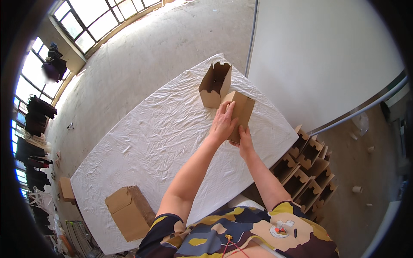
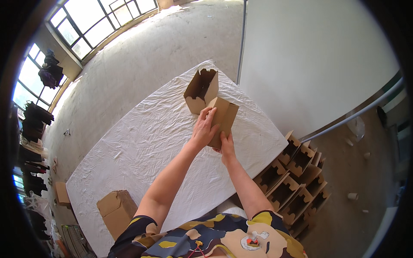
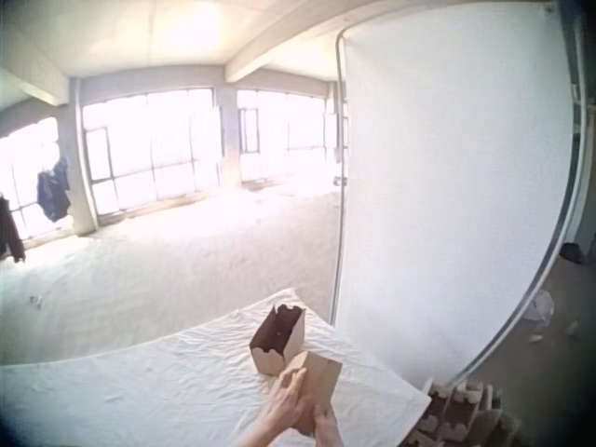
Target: The person folds cardboard components into three-dimensional boxes and stacks them together.
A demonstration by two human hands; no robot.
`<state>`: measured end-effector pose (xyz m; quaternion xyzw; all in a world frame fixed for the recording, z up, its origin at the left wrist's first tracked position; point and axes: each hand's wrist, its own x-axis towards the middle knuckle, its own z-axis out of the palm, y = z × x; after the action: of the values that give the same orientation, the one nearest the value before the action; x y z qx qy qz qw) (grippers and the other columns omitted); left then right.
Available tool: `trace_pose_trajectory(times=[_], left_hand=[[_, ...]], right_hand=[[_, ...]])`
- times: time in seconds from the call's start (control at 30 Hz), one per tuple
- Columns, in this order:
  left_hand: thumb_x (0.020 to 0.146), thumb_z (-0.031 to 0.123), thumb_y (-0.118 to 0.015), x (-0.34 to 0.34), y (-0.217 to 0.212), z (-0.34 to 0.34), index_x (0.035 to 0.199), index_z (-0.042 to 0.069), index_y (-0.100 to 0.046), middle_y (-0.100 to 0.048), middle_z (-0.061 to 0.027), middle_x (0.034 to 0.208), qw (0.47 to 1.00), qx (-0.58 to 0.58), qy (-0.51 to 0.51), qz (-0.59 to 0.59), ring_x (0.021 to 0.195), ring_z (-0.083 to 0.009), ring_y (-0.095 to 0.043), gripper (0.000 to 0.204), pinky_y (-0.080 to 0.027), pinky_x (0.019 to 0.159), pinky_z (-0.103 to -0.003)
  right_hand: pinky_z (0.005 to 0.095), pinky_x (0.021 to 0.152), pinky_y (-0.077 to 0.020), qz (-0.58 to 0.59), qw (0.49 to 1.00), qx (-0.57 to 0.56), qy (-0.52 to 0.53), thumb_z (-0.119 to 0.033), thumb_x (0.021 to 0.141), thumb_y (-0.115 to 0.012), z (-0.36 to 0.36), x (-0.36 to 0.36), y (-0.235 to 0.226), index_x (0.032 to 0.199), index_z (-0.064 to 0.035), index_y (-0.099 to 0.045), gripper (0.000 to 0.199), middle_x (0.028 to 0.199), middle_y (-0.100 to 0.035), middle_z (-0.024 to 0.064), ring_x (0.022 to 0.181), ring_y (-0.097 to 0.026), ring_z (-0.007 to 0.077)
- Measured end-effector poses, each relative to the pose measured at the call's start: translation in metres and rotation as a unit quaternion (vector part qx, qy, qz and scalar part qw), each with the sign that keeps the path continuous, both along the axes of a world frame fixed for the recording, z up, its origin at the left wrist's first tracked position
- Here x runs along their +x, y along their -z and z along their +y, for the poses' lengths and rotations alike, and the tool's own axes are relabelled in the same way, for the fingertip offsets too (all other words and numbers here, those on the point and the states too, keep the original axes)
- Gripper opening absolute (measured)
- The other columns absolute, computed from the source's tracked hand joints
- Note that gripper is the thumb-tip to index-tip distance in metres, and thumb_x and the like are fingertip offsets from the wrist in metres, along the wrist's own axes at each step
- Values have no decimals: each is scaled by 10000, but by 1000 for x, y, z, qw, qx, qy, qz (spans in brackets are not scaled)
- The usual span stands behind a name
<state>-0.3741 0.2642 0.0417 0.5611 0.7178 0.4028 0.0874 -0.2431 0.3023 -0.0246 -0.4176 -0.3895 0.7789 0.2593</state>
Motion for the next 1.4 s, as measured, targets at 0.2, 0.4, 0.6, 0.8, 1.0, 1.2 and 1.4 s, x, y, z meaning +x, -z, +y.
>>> trace_pose_trajectory(times=[0.2, 0.4, 0.6, 0.8, 1.0, 1.2, 1.4], left_hand=[[877, 180, -657, -19, 15, 65, 1432, 36, -437, -371, -130, 1538, 997, -77, -12, -7, 1355, -373, -408, 614, -377, 1120, -423], [827, 174, -735, -55, 38, 68, 1458, 39, -380, -355, -179, 1527, 973, 43, -226, -6, 1402, -389, -323, 737, -284, 1173, -442], [826, 401, -786, -124, 83, 69, 1499, -30, -282, -325, -255, 1509, 902, 16, -384, -197, 1404, -384, -323, 945, -265, 1169, -426], [772, 431, -806, -145, 53, 96, 1560, 210, -208, -353, -177, 1517, 831, -106, -370, -401, 1331, -389, -429, 1013, -587, 685, -525], [747, 128, -691, -165, 62, 113, 1413, 161, -362, -559, -108, 1202, 801, -80, -324, -496, 1009, -286, -607, 744, -580, 666, -460], [718, 30, -625, -199, 63, 152, 1512, 129, -317, -579, -167, 1251, 870, -89, -321, -363, 1078, -274, -615, 857, -572, 792, -414], [710, 18, -626, -249, 93, 187, 1534, 87, -288, -481, -235, 1421, 919, -36, -303, -252, 1343, -369, -455, 894, -357, 1132, -387]], right_hand=[[420, 774, -549, -26, 999, 6, 19, -402, 1023, -485, 63, -30, 13, 1474, -254, -317, 504, 1308, -554, 23, 1062, -604, 178], [505, 836, -547, -105, 993, -21, -42, -404, 989, -550, 101, -51, 52, 1584, -310, -76, 766, 1584, -262, 51, 1197, -539, 362], [538, 806, -576, -26, 982, -159, -94, -531, 915, -630, 100, -46, 36, 1582, -329, 43, 969, 1648, -101, 64, 1220, -456, 548], [542, 786, -585, -62, 988, -105, -92, -611, 736, -798, 89, -55, 28, 1579, -331, 21, 1208, 1588, -239, 100, 1263, -425, 538], [532, 776, -578, -52, 997, -2, -59, -513, 739, -845, 88, -80, 23, 1589, -258, -1, 1225, 1570, -270, 89, 1309, -437, 431], [536, 780, -564, -43, 998, 28, -35, -453, 765, -841, 121, -102, 26, 1589, -233, -41, 1169, 1568, -278, 75, 1330, -439, 344], [515, 757, -575, -61, 998, 2, -17, -355, 805, -808, 152, -123, 49, 1573, -254, -118, 1037, 1539, -325, 56, 1291, -468, 324]])
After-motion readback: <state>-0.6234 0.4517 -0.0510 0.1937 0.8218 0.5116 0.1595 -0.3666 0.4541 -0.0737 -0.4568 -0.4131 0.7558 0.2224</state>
